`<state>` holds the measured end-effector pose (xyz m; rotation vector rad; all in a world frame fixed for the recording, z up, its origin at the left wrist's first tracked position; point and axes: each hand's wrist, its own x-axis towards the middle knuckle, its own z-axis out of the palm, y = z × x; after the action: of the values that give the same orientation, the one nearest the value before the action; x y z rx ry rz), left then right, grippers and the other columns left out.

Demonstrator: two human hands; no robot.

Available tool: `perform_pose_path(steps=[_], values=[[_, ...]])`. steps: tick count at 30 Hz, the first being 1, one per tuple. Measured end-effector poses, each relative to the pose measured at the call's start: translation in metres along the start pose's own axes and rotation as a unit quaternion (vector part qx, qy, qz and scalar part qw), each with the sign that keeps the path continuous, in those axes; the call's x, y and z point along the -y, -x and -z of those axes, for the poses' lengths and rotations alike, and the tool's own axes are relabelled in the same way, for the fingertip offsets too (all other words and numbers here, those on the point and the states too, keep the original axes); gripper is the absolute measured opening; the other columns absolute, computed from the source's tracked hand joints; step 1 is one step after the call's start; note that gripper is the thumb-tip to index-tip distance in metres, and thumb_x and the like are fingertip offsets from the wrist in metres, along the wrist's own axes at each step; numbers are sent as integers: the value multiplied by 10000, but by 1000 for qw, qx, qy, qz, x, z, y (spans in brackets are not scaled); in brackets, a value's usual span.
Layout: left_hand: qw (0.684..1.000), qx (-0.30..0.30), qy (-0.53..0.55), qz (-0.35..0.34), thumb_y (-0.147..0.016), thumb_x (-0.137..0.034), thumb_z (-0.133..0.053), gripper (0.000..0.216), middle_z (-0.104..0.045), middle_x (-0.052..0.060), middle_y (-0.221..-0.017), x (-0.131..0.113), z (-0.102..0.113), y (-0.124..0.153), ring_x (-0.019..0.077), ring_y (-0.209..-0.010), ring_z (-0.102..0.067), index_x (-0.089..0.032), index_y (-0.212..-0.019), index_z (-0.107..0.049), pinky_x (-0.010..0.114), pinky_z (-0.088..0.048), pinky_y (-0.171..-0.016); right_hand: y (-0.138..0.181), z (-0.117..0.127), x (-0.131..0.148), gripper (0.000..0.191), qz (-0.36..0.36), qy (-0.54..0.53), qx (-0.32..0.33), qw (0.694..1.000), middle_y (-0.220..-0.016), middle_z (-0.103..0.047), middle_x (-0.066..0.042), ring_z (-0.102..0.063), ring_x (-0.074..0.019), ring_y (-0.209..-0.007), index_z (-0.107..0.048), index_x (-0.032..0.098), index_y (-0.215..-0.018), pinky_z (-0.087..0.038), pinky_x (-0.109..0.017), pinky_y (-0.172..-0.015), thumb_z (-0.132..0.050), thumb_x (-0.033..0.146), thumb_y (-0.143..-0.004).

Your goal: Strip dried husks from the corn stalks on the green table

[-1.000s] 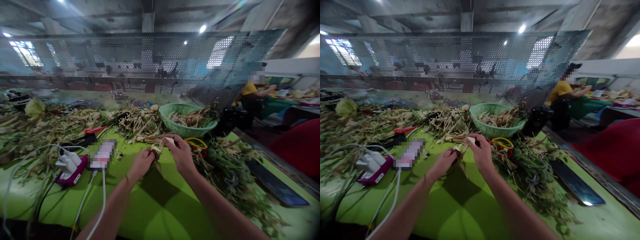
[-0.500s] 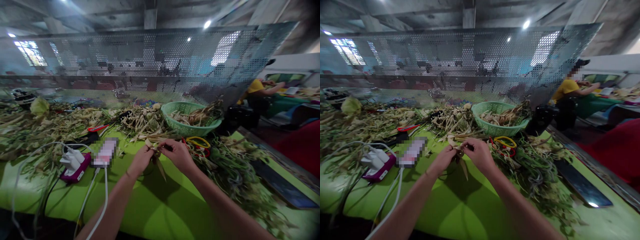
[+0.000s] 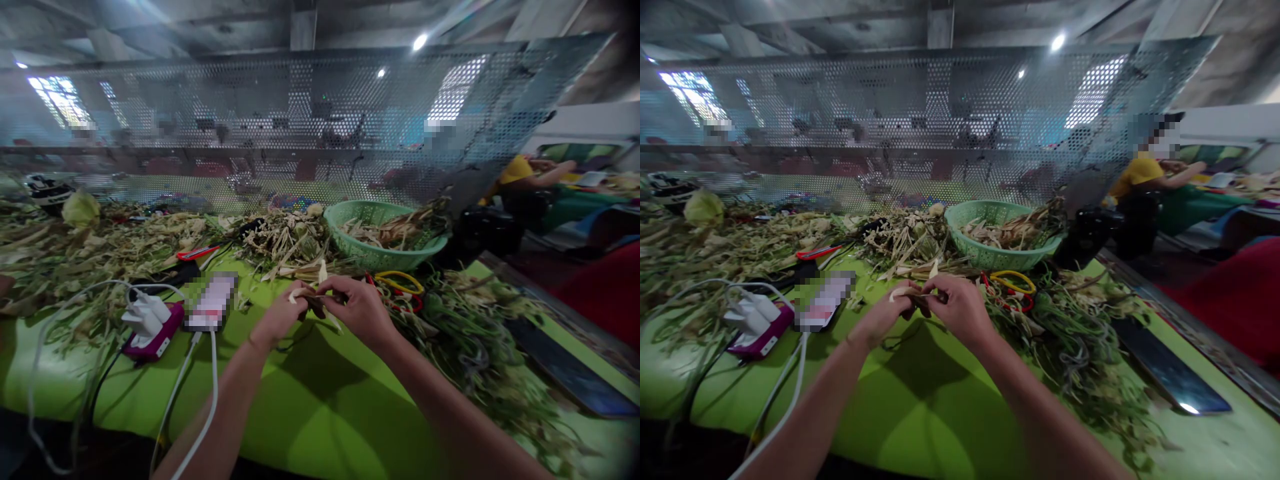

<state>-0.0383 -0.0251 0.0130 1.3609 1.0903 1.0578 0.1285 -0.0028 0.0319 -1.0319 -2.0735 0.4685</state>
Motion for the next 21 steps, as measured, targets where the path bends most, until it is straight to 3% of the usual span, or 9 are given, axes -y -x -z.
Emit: perform_pose_path(steps=[5, 10, 16, 21], values=[[999, 1, -12, -34, -763, -221, -469, 159, -553, -27, -692, 3, 3, 3, 112, -615, -454, -179, -907, -520, 234, -354, -583, 0, 1, 1, 74, 3, -15, 2, 1000, -719, -672, -1, -564, -144, -631, -674, 213, -778, -372, -239, -599, -602, 209, -762], [997, 28, -13, -65, -813, -272, -504, 168, -604, 15, -776, 2, 3, 4, 120, -667, -481, -168, -942, -529, 240, -375, -616, 0, 1, 1, 44, -24, 16, -20, 999, -651, -623, 5, -535, -138, -583, -633, 203, -755, -360, -237, -568, -591, 200, -748], [999, -5, -3, -42, -786, -260, -553, 100, -597, 4, -772, -2, -2, 0, 130, -663, -509, -190, -854, -572, 258, -417, -637, 2, -6, -5, 63, -11, 6, -36, 999, -671, -611, -5, -529, -149, -621, -607, 210, -748, -375, -243, -585, -561, 169, -737], [999, -6, 21, -48, -780, -275, -546, 136, -632, 19, -834, 4, -6, -5, 157, -752, -587, -191, -887, -550, 286, -454, -723, 1, -5, -6, 64, 4, 7, -34, 999, -731, -647, -32, -555, -172, -666, -652, 212, -764, -397, -268, -621, -589, 204, -763]])
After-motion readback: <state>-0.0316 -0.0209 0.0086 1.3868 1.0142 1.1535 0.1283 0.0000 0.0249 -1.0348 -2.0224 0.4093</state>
